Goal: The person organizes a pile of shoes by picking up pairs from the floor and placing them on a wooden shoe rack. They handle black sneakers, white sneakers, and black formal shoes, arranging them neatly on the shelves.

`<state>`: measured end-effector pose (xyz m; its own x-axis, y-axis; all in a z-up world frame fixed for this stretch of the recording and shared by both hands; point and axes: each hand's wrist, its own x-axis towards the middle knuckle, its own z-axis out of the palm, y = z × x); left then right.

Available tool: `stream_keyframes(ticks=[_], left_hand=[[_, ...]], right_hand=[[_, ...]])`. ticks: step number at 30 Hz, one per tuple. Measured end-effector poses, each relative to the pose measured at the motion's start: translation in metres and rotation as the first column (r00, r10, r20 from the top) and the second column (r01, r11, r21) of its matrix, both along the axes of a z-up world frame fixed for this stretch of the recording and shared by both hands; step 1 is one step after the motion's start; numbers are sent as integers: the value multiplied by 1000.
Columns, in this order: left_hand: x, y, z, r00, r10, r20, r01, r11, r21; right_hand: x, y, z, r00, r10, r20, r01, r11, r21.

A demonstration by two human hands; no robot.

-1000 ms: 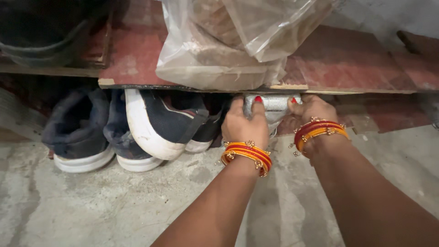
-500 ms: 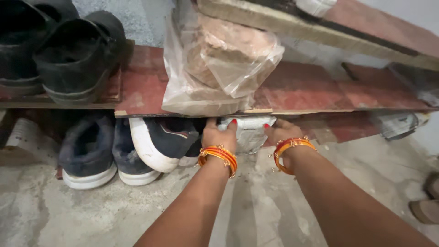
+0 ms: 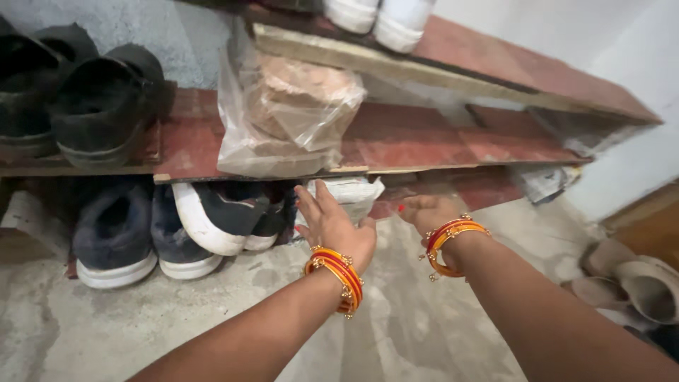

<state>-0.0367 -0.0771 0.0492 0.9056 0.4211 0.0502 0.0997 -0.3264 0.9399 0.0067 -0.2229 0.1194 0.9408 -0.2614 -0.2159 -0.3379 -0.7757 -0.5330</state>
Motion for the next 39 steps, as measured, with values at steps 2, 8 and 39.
stream_keyframes(ticks=[2, 8, 39], left_hand=[[-8, -5, 14, 999, -49, 11, 49, 998, 36], [-14, -9, 73, 976, -217, -19, 217, 973, 78], [-164, -150, 281, 834, -545, 87, 436, 747, 501]], right_hand=[[-11, -6, 14, 1000, 22, 22, -22, 1000, 11], [-37, -29, 50, 979, 171, 111, -169, 985, -27], [-236, -196, 244, 885, 371, 282, -154, 804, -574]])
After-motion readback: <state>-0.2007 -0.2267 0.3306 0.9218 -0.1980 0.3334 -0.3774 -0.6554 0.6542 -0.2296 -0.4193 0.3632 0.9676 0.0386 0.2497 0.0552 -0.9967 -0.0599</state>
